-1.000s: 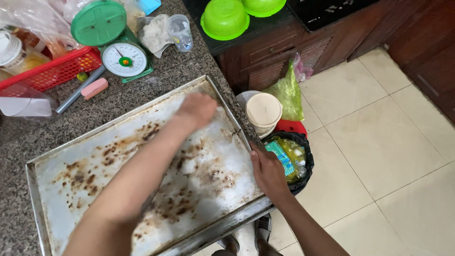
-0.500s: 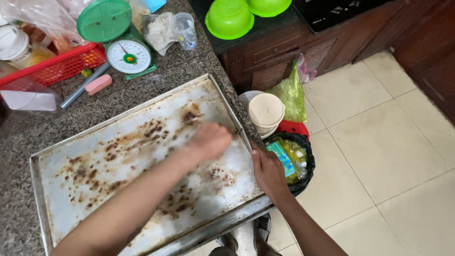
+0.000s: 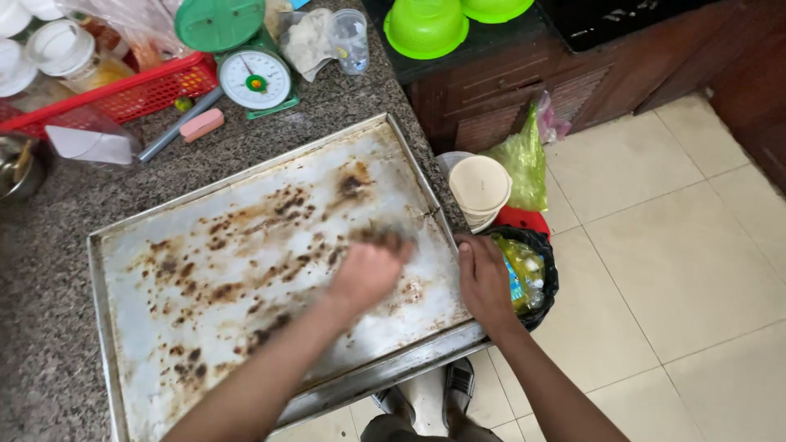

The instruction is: Scraping burnt residue off a metal baking tray using a plastic scraper

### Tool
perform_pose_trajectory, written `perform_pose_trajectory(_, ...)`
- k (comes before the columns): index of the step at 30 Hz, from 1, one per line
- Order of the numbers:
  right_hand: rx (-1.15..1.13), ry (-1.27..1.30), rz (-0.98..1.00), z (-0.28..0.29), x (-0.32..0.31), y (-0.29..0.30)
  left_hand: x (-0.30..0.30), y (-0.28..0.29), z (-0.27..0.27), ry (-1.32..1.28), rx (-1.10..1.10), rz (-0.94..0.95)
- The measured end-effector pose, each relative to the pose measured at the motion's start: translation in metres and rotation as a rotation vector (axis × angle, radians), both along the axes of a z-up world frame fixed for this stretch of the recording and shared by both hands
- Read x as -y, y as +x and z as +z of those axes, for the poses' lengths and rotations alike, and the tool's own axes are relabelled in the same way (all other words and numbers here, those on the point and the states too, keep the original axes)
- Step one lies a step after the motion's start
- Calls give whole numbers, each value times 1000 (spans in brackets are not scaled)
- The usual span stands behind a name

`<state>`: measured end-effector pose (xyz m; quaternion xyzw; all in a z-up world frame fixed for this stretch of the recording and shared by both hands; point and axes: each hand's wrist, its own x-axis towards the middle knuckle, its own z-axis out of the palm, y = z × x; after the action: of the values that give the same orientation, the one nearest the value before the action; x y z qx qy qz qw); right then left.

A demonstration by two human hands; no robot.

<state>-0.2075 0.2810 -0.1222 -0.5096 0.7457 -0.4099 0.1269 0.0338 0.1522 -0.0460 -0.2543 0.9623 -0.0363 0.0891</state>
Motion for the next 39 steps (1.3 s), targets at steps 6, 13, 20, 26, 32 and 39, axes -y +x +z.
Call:
perform_pose_trajectory(6, -31, -20, 44, -5, -2, 3, -6, 35, 58, 142, -60, 226)
perform_pose_trajectory(13, -136, 43, 127, 9, -8, 39, -6, 90, 30, 128, 23, 733)
perform_pose_trajectory(20, 123, 172, 356, 2, -13, 42, -93, 48, 40, 111, -108, 603)
perform_pose_trajectory(26, 180, 172, 568, -17, -10, 1, -65, 207, -5, 430, -396, 1263)
perform_pose_trajectory(32, 473, 375, 577, 27, -9, -1, -98, 126, -32, 469, -840, 1356)
perform_pose_trajectory(39, 498, 416, 536, 23, -11, -3, -111, -21, -9, 719, -727, 1401)
